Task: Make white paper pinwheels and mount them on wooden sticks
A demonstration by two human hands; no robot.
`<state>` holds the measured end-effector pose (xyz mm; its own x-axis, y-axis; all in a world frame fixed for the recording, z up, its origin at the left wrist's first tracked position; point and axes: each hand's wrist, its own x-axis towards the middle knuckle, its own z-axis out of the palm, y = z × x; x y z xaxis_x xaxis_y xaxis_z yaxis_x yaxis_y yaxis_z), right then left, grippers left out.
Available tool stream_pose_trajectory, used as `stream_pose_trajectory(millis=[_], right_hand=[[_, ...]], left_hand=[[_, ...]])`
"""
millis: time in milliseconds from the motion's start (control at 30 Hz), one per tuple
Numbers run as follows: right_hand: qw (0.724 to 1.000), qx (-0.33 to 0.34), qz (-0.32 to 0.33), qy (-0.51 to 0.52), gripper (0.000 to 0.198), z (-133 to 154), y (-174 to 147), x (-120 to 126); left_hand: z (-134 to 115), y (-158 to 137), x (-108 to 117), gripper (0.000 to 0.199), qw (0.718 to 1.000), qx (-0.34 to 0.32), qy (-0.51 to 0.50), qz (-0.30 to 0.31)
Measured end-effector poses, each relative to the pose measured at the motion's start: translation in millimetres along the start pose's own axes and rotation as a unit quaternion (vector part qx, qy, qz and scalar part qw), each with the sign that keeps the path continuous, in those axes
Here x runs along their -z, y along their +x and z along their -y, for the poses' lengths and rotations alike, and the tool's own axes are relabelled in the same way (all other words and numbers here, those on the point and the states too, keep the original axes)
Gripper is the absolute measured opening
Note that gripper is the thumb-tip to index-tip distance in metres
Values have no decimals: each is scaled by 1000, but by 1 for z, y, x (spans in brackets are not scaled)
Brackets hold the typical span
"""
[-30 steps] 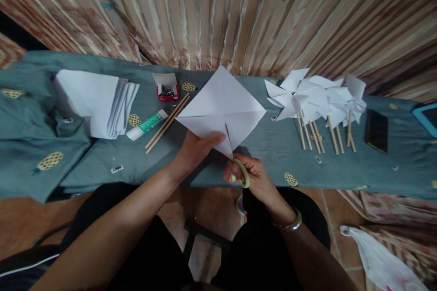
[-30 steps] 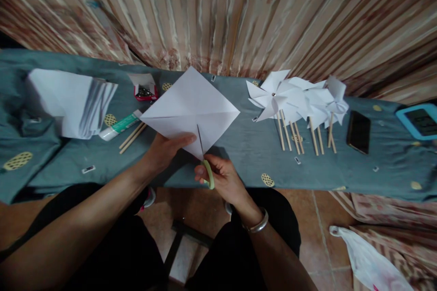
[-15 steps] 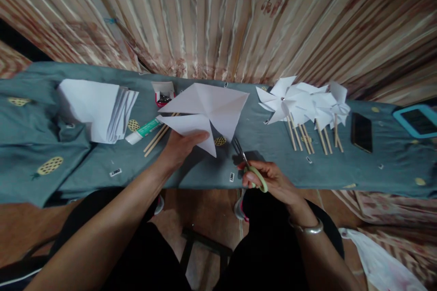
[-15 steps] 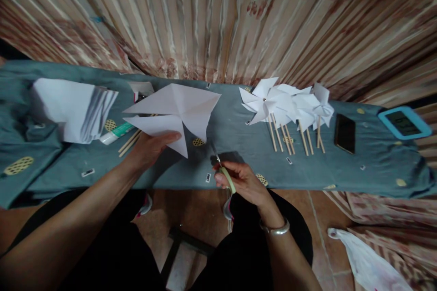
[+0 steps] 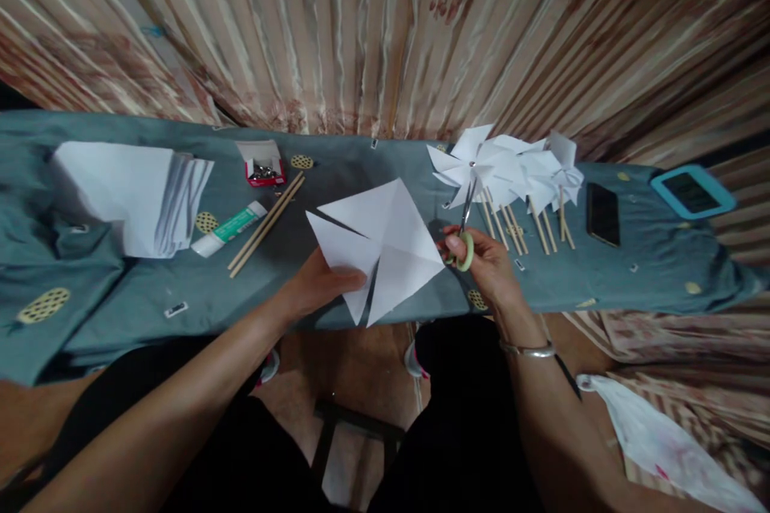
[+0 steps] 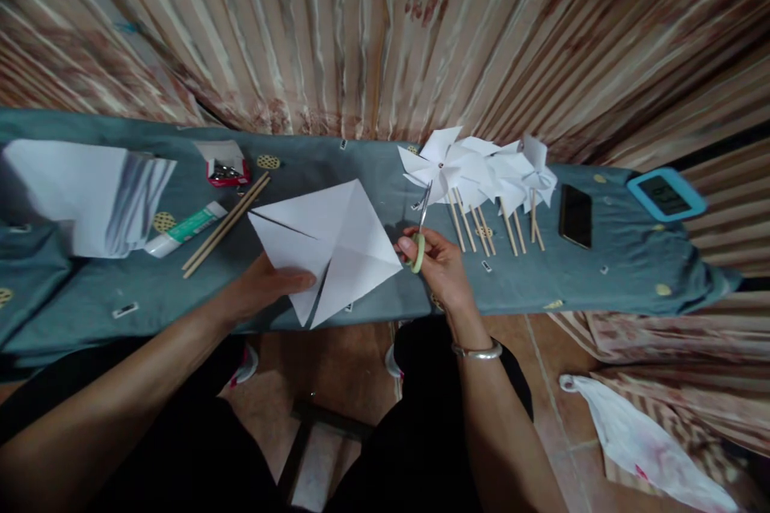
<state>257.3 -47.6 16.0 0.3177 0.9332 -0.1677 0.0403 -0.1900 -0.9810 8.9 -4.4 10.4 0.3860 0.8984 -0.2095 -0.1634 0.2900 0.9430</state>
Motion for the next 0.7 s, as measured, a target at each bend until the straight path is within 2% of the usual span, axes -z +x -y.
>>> stream_pose_trajectory(millis=[100, 167, 433, 567, 700], right_hand=[[999, 5, 37, -17, 41, -2, 1, -1], [998, 3, 61, -19, 38, -3, 0, -3], [989, -68, 125, 29, 35, 2, -3, -7], [989, -72, 114, 54, 36, -2, -4, -9], [992, -55, 57, 103, 32, -8, -3, -14]], left_hand=[[3, -4, -3, 31, 996, 56, -19, 71], [3, -6, -5, 33, 993, 70, -26, 88], [5, -7, 0, 35, 993, 88, 13, 72], [6, -5, 4, 22, 994, 98, 14, 52], [1, -4, 3, 26, 990, 91, -77, 69]])
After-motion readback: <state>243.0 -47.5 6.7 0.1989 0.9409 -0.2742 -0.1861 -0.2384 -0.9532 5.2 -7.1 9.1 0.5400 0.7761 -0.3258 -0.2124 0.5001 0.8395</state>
